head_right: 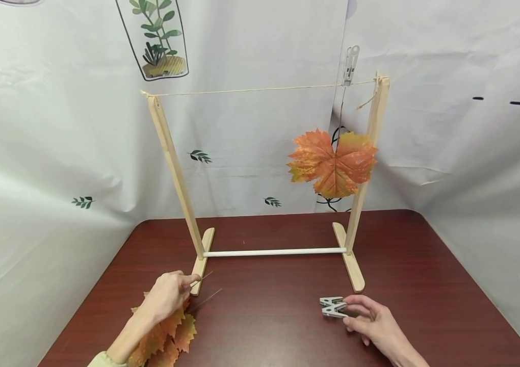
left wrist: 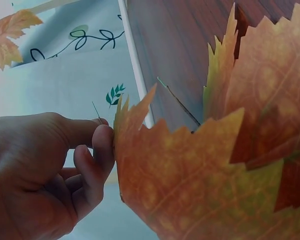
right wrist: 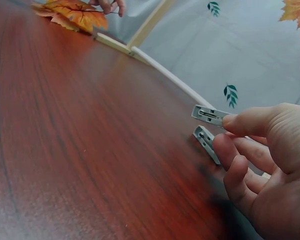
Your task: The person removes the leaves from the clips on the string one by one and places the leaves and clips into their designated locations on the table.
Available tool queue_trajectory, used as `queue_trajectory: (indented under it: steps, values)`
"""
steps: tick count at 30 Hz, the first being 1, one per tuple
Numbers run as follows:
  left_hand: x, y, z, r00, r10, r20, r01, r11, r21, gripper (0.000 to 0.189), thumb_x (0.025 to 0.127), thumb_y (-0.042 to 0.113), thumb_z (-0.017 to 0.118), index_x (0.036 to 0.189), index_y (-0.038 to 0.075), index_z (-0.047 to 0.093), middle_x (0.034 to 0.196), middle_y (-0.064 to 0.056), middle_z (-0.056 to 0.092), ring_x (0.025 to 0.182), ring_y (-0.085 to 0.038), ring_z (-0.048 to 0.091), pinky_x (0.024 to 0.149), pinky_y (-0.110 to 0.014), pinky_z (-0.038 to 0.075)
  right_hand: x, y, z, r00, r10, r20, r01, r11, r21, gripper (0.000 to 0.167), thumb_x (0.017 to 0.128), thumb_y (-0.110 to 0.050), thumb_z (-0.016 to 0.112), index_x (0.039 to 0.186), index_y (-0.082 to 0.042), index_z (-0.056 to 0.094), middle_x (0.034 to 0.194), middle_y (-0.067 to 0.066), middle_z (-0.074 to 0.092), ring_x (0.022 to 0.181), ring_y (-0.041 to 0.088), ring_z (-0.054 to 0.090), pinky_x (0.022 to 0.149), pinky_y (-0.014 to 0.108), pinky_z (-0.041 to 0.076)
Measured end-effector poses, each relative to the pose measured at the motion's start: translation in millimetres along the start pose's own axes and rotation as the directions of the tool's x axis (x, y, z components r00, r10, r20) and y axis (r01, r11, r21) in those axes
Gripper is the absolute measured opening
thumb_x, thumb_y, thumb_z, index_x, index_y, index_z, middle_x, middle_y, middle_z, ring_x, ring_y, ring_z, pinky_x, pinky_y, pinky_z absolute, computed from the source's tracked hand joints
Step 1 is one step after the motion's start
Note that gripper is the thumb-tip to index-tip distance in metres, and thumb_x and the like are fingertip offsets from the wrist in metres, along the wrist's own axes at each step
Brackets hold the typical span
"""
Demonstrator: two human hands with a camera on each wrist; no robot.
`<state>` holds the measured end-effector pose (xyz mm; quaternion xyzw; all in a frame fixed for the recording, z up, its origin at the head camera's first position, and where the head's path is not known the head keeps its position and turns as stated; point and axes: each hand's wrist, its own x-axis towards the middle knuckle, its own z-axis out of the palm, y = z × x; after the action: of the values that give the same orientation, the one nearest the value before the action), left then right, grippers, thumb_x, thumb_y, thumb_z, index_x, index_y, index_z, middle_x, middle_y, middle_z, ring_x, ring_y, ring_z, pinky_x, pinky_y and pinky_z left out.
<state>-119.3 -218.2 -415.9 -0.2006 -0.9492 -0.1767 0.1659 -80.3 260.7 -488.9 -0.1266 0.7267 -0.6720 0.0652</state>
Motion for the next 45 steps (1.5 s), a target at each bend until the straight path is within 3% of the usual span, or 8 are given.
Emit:
queue_trajectory:
  steps: [5,10,18,23,31,37,45]
  values:
    - [0.0,0.3,3.1,1.000,0.008,-0.003,-0.008,1.000,0.004,0.034,0.071,-0.013,0.068,0.092,0.012,0.080,0.066,0.005,0.056,0.055,-0.008,0.045,0.047,-0.025,0.039,-1.1,1,2,1.000,-0.012,-0.015,0.011,1.000,-0.028,0.031,0.090,0.005,0.067,0.119,-0.001,0.059,0.099,0.002,0.072,0.064,0.017,0.065,0.039,0.032,0.041]
    - [-0.3,1.7,5.0,1.000,-0.005,0.013,0.005,1.000,0.007,0.033,0.073,-0.012,0.068,0.092,0.012,0.080,0.067,0.004,0.056,0.057,-0.009,0.048,0.049,-0.027,0.041,-1.7,3,3,0.999,-0.027,-0.028,0.026,0.998,-0.049,0.031,0.088,0.006,0.068,0.118,0.002,0.059,0.099,0.004,0.073,0.063,0.015,0.065,0.037,0.032,0.042]
    - [-2.3,2.6,6.9,0.999,-0.019,0.037,0.019,1.000,-0.006,0.032,0.074,-0.012,0.069,0.093,0.012,0.080,0.069,0.004,0.058,0.059,-0.008,0.048,0.050,-0.025,0.041,-3.6,4,4,0.996,-0.064,-0.058,0.061,0.997,-0.057,0.033,0.087,0.009,0.069,0.116,-0.005,0.064,0.100,0.001,0.073,0.063,0.013,0.065,0.036,0.033,0.040]
    - [-2.5,2.4,8.3,0.999,-0.021,0.032,0.021,1.000,-0.005,0.032,0.075,-0.011,0.068,0.093,0.012,0.081,0.072,0.002,0.063,0.061,-0.009,0.053,0.050,-0.025,0.041,-5.2,5,6,0.994,-0.085,-0.070,0.079,0.992,-0.094,0.034,0.085,0.009,0.070,0.117,-0.001,0.062,0.100,0.003,0.072,0.061,0.013,0.063,0.035,0.034,0.040]
    - [-3.8,2.7,10.2,1.000,-0.007,0.016,0.007,1.000,-0.020,0.033,0.072,-0.012,0.070,0.093,0.011,0.082,0.072,0.002,0.063,0.058,-0.006,0.049,0.049,-0.025,0.039,-5.0,7,7,0.988,-0.100,-0.116,0.081,0.984,-0.158,0.036,0.083,0.009,0.073,0.116,-0.006,0.065,0.092,-0.001,0.072,0.056,0.011,0.059,0.035,0.031,0.040]
    - [-5.0,1.2,14.0,1.000,-0.004,0.018,0.005,0.999,-0.035,0.033,0.072,-0.013,0.070,0.092,0.010,0.082,0.074,0.000,0.065,0.060,-0.006,0.054,0.048,-0.024,0.040,-5.8,9,11,0.982,-0.142,-0.126,0.112,0.969,-0.220,0.040,0.081,0.007,0.076,0.118,-0.004,0.066,0.070,0.006,0.068,0.048,0.008,0.050,0.033,0.028,0.038]
    - [-7.7,-0.3,17.7,1.000,-0.003,0.026,0.004,0.999,-0.047,0.032,0.071,-0.013,0.071,0.092,0.009,0.082,0.070,0.004,0.060,0.058,-0.005,0.051,0.046,-0.023,0.040,-6.7,11,12,0.974,-0.176,-0.143,0.133,0.954,-0.269,0.043,0.080,0.006,0.078,0.120,-0.003,0.067,0.067,0.001,0.064,0.050,0.004,0.048,0.035,0.027,0.035]
